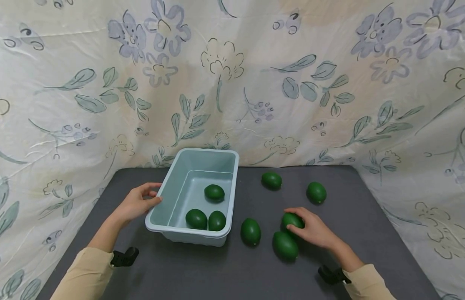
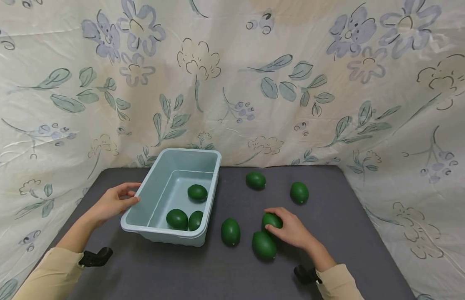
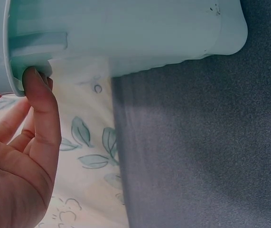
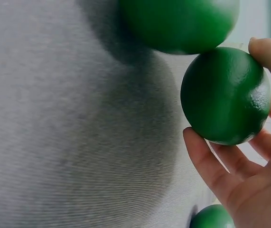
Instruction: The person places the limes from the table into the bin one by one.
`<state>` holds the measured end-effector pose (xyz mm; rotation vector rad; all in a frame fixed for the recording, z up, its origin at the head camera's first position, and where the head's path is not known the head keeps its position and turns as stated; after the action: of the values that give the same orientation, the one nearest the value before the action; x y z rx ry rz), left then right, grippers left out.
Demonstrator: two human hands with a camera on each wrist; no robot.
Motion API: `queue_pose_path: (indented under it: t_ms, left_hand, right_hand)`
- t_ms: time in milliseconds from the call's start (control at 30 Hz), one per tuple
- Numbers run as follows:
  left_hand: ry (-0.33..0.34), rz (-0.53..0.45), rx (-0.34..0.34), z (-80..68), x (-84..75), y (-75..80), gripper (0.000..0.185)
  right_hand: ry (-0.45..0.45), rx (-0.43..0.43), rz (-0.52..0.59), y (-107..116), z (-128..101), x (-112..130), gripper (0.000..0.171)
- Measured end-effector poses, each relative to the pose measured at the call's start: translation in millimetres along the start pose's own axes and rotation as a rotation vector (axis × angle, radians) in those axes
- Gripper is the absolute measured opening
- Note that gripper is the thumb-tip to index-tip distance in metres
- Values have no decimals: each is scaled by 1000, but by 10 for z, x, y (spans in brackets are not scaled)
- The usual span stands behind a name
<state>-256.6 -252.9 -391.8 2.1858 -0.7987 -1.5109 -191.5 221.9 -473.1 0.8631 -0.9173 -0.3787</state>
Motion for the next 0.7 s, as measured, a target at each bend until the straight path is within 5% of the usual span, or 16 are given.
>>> queue_pose_path:
  t_ms: [700]
  left_hand:
    - [9,-2,-1,-2,-4,1,55]
  right_hand:
    - [61,-62,-20,220,342,56,46]
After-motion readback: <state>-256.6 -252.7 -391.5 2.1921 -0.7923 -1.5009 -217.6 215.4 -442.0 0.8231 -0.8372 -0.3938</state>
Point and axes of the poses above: each hand's wrist, its own z-axis towards the middle knuckle, its own y-axis out of the back of the hand, x = y × z, the point moved 5 cm from there along z, towards the middle knuckle, and after that the axes turned 14 degrees about y, right-handed, at the moved point
